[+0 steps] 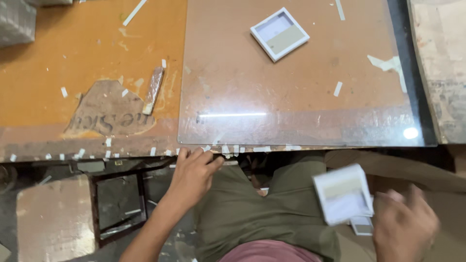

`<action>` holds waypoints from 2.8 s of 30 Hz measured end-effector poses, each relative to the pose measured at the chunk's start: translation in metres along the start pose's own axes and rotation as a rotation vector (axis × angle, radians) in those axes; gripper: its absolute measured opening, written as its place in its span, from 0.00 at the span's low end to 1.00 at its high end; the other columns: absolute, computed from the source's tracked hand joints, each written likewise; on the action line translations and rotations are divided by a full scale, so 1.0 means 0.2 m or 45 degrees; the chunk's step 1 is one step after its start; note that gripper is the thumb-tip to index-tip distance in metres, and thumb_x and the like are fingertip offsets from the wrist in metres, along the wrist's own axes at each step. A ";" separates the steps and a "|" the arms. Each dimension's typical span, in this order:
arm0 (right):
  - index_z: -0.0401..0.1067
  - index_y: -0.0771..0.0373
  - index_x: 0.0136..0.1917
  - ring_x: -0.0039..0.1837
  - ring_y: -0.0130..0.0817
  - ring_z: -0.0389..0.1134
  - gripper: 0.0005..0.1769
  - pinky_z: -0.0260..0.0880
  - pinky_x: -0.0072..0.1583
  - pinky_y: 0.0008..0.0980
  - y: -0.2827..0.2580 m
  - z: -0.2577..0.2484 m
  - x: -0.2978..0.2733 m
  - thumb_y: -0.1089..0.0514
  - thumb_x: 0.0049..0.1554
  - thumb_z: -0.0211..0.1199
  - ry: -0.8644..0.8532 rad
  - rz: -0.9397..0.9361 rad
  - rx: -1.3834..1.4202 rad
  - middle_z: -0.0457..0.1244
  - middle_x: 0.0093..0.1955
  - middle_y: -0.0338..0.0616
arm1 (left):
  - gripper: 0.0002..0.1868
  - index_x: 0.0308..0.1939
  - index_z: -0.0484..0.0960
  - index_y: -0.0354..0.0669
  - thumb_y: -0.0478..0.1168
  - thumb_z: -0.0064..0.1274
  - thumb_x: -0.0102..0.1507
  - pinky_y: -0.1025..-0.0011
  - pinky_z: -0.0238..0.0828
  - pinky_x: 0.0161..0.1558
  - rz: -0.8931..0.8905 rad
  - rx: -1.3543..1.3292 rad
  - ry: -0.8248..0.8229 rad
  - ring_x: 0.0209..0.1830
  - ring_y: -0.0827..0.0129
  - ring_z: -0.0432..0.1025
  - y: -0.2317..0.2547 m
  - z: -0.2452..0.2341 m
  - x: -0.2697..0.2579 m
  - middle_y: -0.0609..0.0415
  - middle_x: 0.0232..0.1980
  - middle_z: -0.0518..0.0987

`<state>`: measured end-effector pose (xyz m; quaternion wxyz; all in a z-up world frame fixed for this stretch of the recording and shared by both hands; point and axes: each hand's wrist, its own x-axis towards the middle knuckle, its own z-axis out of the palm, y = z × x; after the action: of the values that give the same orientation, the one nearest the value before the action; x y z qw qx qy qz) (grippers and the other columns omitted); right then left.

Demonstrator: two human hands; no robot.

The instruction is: The person sands the edges of small white rectangular frames using a sanding block. They repeatedly flip and rotate each frame to sand all sides, then place the finished frames into a cardboard box.

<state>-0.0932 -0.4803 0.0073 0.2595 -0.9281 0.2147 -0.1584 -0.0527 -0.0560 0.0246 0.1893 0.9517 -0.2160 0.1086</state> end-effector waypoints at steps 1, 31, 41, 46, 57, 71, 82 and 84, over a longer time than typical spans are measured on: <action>0.78 0.57 0.59 0.66 0.51 0.66 0.14 0.64 0.70 0.44 0.07 -0.01 0.01 0.51 0.72 0.53 0.121 -0.270 -0.196 0.67 0.64 0.54 | 0.19 0.46 0.85 0.43 0.30 0.57 0.50 0.57 0.58 0.49 -0.006 -0.008 0.062 0.48 0.60 0.72 0.01 0.02 0.00 0.54 0.45 0.79; 0.75 0.68 0.40 0.63 0.57 0.58 0.27 0.39 0.74 0.69 -0.91 0.94 0.16 0.38 0.51 0.66 -0.500 -1.273 -0.145 0.63 0.47 0.55 | 0.13 0.56 0.78 0.35 0.34 0.47 0.69 0.57 0.71 0.37 -0.614 -0.765 0.326 0.34 0.47 0.78 0.02 0.26 0.22 0.38 0.35 0.80; 0.67 0.66 0.54 0.61 0.50 0.58 0.12 0.54 0.69 0.50 -0.69 0.94 0.03 0.55 0.65 0.54 -0.682 -1.120 0.753 0.60 0.53 0.51 | 0.25 0.61 0.80 0.50 0.30 0.52 0.60 0.59 0.75 0.39 -0.235 -0.591 0.280 0.36 0.52 0.79 0.08 0.26 0.21 0.47 0.39 0.82; 0.64 0.64 0.59 0.57 0.33 0.60 0.17 0.62 0.61 0.34 -0.63 0.96 0.06 0.49 0.69 0.44 -1.181 -0.526 1.535 0.60 0.53 0.43 | 0.32 0.67 0.77 0.57 0.31 0.52 0.59 0.59 0.74 0.32 -0.110 -0.406 0.171 0.31 0.54 0.78 0.19 0.20 0.31 0.51 0.38 0.83; 0.65 0.67 0.55 0.50 0.28 0.53 0.15 0.56 0.54 0.29 -0.64 0.88 0.05 0.53 0.71 0.43 -1.185 -0.595 1.434 0.56 0.52 0.41 | 0.20 0.64 0.79 0.44 0.40 0.50 0.68 0.70 0.74 0.32 -0.493 -0.847 0.423 0.28 0.58 0.74 -0.21 0.00 0.57 0.55 0.67 0.79; 0.50 0.66 0.79 0.67 0.33 0.58 0.39 0.59 0.69 0.32 -0.64 0.93 0.00 0.55 0.60 0.62 -1.172 -0.663 1.550 0.57 0.66 0.46 | 0.28 0.62 0.82 0.43 0.53 0.62 0.61 0.64 0.72 0.33 -0.096 -0.514 -0.023 0.29 0.58 0.77 0.10 0.07 0.36 0.43 0.31 0.83; 0.70 0.72 0.61 0.53 0.27 0.62 0.35 0.64 0.56 0.31 -0.77 1.06 -0.14 0.34 0.70 0.48 -0.986 -0.328 1.631 0.63 0.51 0.43 | 0.17 0.56 0.85 0.44 0.48 0.58 0.68 0.69 0.76 0.39 -0.427 -0.849 0.159 0.38 0.69 0.81 0.08 0.13 0.27 0.47 0.44 0.86; 0.70 0.71 0.55 0.54 0.28 0.61 0.34 0.64 0.56 0.31 -0.79 1.05 -0.14 0.35 0.71 0.48 -0.956 -0.459 1.648 0.62 0.54 0.41 | 0.18 0.55 0.88 0.54 0.52 0.57 0.65 0.62 0.71 0.30 -0.575 -0.478 -0.015 0.28 0.57 0.78 0.11 0.08 0.27 0.46 0.29 0.84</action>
<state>0.0171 -0.2570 -0.0815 0.7765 -0.6035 -0.1779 0.0332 -0.0133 -0.1008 0.0318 0.3802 0.9246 -0.0163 0.0162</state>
